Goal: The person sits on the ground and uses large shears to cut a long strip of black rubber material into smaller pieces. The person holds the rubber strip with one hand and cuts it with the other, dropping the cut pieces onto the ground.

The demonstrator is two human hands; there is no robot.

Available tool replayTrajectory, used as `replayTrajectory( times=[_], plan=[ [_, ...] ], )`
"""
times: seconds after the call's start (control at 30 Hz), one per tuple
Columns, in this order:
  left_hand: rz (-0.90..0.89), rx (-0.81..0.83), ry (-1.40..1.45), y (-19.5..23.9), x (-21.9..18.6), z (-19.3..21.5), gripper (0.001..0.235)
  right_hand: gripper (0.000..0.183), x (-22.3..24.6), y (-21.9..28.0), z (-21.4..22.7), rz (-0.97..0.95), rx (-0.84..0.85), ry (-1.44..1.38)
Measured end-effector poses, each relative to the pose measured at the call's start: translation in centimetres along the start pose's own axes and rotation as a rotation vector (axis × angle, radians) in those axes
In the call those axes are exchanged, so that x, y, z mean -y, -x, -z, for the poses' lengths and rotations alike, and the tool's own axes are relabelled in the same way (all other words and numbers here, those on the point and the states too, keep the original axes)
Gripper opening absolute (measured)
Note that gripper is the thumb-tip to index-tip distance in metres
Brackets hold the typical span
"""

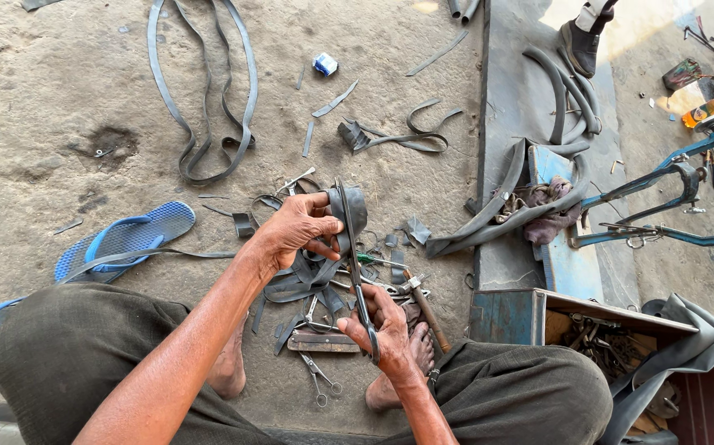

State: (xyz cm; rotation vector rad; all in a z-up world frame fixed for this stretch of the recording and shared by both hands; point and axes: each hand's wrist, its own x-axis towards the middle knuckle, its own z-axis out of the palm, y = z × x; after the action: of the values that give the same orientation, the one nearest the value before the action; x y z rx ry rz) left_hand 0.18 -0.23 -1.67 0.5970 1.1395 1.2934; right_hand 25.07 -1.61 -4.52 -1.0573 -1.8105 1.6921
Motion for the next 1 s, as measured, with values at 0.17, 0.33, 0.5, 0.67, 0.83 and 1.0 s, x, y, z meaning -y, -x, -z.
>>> replayTrajectory(
  times=[0.17, 0.33, 0.5, 0.67, 0.83, 1.0],
  plan=[
    [0.035, 0.049, -0.044, 0.0, 0.8, -0.7, 0.027, 0.067, 0.0, -0.3, 0.3, -0.029, -0.006, -0.006],
    [0.053, 0.050, -0.038, -0.1, 1.0, -0.8, 0.028, 0.069, -0.5, -0.3, 0.2, -0.022, -0.060, 0.022],
    [0.046, 0.044, -0.026, -0.2, 1.0, -0.6, 0.033, 0.066, -1.1, -0.3, 0.2, -0.007, -0.063, 0.046],
    [0.051, 0.051, 0.003, -0.1, 1.0, -0.5, 0.036, 0.061, -1.1, -0.3, 0.2, -0.005, -0.053, 0.026],
    [0.045, 0.069, -0.011, -0.2, 1.6, -0.8, 0.035, 0.058, -0.8, -0.4, 0.0, 0.027, -0.052, 0.012],
    [0.029, 0.102, 0.067, -0.3, 1.5, -0.9, 0.034, 0.058, 0.3, -0.6, -0.2, 0.007, -0.064, 0.019]
  ],
)
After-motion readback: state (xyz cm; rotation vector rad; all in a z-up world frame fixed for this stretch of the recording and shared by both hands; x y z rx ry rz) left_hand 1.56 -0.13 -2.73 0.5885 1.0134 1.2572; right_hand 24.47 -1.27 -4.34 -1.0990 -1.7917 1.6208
